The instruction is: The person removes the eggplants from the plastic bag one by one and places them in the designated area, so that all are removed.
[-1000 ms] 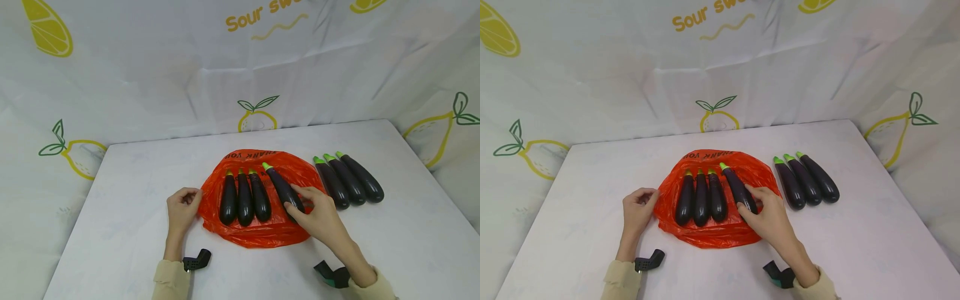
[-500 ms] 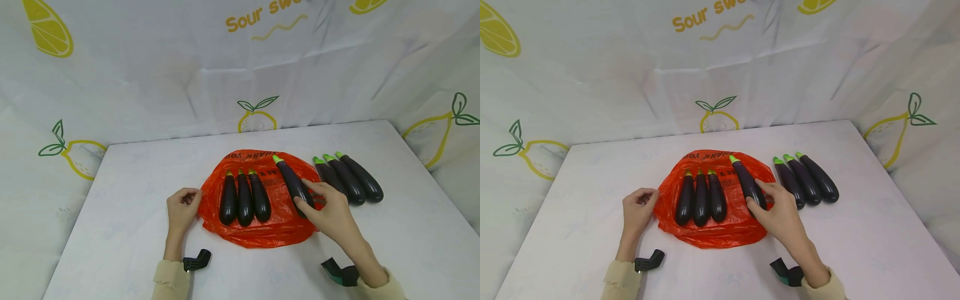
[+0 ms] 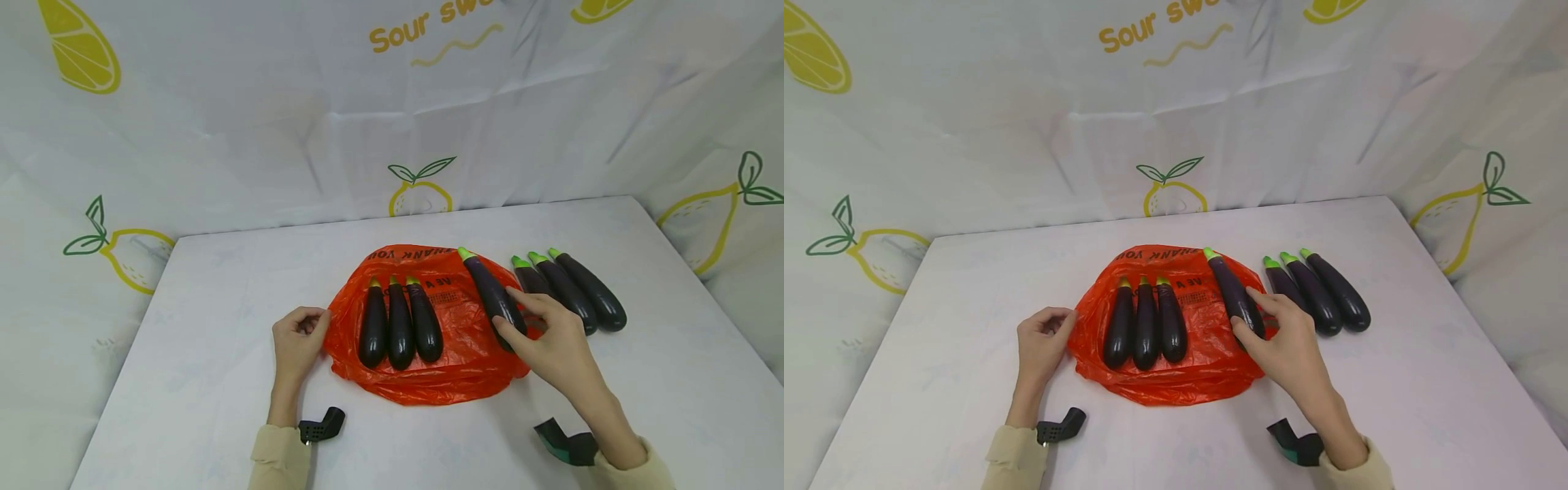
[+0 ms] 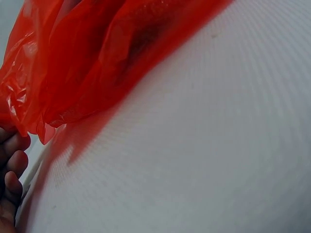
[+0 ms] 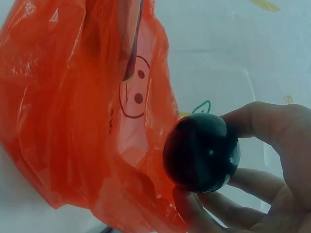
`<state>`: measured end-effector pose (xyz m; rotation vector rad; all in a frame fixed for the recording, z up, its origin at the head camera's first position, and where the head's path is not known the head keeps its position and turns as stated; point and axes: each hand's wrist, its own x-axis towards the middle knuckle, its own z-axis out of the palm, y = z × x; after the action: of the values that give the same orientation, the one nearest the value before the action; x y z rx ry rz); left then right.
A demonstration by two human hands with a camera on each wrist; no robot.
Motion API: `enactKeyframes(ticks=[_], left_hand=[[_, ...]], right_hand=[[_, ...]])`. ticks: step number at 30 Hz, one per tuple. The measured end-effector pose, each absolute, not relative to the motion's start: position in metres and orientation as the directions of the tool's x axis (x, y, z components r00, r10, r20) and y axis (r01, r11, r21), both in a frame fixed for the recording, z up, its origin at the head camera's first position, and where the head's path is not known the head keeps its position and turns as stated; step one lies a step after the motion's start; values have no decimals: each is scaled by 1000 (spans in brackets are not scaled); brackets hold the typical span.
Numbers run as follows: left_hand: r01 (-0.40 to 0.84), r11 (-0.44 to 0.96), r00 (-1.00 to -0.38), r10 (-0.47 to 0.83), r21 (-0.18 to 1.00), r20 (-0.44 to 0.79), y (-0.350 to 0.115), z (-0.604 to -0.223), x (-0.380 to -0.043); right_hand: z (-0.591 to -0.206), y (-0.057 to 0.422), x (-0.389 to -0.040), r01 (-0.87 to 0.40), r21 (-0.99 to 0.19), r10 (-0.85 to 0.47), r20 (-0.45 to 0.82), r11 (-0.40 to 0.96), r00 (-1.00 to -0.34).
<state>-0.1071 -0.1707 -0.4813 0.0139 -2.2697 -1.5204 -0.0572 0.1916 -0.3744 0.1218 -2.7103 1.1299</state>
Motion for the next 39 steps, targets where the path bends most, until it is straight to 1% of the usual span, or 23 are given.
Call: enactKeyframes(ticks=[10, 18, 26, 39], left_hand=[[214, 401, -924, -214, 891, 318, -172, -482, -107], [215, 392, -921, -222, 894, 319, -171, -482, -106], [205, 401, -920, -232, 893, 316, -170, -481, -105], [212, 402, -926, -210, 891, 315, -171, -481, -107]], right_hand=[[-376, 205, -59, -197, -696, 30, 300, 691, -953], [-378, 213, -64, -212, -715, 54, 330, 666, -942], [-379, 226, -69, -221, -700, 88, 376, 679, -922], [-381, 245, -78, -152, -697, 122, 327, 701, -937]])
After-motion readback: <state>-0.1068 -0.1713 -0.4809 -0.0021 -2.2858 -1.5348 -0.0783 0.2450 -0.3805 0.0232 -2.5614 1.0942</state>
